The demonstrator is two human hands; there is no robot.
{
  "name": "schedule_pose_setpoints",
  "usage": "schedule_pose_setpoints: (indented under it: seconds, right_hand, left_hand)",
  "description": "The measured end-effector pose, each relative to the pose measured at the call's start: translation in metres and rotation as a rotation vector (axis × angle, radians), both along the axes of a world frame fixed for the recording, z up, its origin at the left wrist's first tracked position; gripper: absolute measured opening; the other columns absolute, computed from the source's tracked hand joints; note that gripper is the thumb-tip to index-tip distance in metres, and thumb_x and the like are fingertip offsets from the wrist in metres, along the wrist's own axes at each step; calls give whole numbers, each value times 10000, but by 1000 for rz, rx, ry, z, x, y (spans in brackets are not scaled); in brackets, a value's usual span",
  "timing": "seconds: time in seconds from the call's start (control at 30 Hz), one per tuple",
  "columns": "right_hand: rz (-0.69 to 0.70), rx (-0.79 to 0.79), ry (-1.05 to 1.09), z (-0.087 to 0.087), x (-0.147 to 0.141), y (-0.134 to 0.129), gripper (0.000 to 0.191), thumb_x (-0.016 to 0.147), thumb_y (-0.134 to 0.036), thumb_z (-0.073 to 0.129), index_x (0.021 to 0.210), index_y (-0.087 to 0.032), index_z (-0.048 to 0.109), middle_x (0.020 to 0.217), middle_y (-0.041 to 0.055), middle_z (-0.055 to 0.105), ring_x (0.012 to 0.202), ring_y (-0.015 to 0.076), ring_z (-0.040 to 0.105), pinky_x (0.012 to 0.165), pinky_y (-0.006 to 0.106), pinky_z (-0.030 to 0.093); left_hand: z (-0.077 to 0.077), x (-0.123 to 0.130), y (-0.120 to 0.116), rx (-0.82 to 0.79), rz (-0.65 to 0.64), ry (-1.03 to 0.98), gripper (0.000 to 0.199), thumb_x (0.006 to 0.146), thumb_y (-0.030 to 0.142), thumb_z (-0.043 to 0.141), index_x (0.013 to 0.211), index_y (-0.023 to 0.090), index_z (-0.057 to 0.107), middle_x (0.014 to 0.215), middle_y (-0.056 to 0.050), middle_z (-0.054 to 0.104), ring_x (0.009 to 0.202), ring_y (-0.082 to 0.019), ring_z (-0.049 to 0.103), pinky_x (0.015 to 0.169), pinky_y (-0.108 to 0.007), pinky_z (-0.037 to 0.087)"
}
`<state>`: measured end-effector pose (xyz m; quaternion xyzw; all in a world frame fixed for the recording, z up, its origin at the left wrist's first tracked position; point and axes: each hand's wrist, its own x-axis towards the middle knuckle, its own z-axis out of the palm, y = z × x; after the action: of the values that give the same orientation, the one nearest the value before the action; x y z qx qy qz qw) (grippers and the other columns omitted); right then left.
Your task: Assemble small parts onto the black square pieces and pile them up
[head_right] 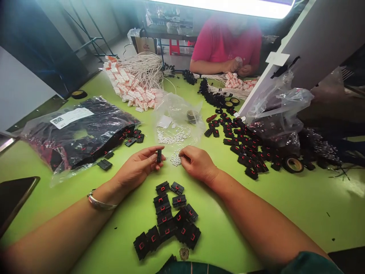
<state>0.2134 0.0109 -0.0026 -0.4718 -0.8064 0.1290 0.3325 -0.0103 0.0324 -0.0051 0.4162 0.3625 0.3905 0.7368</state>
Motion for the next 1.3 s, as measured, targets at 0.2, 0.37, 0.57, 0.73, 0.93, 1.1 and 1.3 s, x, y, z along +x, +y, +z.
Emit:
schedule_pose_setpoints:
  seconds: [0.2, 0.37, 0.57, 0.73, 0.93, 1.1, 1.3]
  right_hand:
    - [-47, -58, 88, -3, -1, -7, 100, 803, -125, 518, 773, -180, 596, 727, 24, 619, 663, 134, 543, 645, 261, 425]
    - [-94, -148, 194, -7, 3, -3, 99, 775, -116, 528, 748, -185, 593, 685, 4, 605, 633, 125, 533, 621, 248, 425]
    - [87, -161, 46, -5, 11, 1, 106, 795, -108, 531, 780, -172, 614, 748, 19, 603, 688, 122, 534, 661, 239, 420]
    - [123, -83, -274, 0, 9, -3, 138, 879, -186, 494, 828, -175, 623, 809, 40, 580, 705, 132, 500, 626, 244, 358]
    - [-8, 28, -608, 3, -6, -10, 172, 884, -198, 452, 791, -172, 595, 749, 35, 557, 588, 130, 371, 525, 288, 201]
    - [-66, 34, -651, 1, -11, -10, 158, 850, -173, 444, 787, -154, 587, 736, 49, 543, 558, 129, 342, 514, 304, 169]
    - [-14, 36, -344, 1, -4, -6, 141, 839, -161, 437, 769, -162, 559, 738, 52, 538, 609, 138, 416, 532, 274, 275]
  left_hand:
    - [3, 2, 4, -50, 23, -24, 450, 747, 262, 729, 1163, 140, 608, 898, -99, 685, 701, -134, 606, 667, -268, 458]
    - [3, 4, 0, -4, 41, 77, 440, 743, 291, 736, 1138, 138, 621, 876, -100, 691, 709, -137, 607, 665, -268, 461]
    - [1, 4, 1, 4, 20, 96, 444, 739, 313, 735, 1132, 139, 622, 871, -93, 686, 700, -135, 602, 655, -270, 465]
    - [-1, 3, 2, 35, -6, 95, 434, 752, 318, 722, 1139, 151, 618, 883, -84, 678, 709, -135, 602, 665, -277, 472]
    - [-4, 4, 2, 80, -10, 150, 437, 766, 336, 706, 1149, 148, 613, 892, -87, 675, 722, -147, 607, 666, -286, 474]
    - [-7, 4, 3, 84, -20, 125, 433, 768, 338, 705, 1151, 156, 619, 906, -92, 680, 741, -158, 616, 663, -284, 470]
    - [0, 6, -3, 11, -16, 41, 424, 754, 325, 724, 1135, 159, 641, 910, -102, 692, 710, -147, 620, 646, -274, 470]
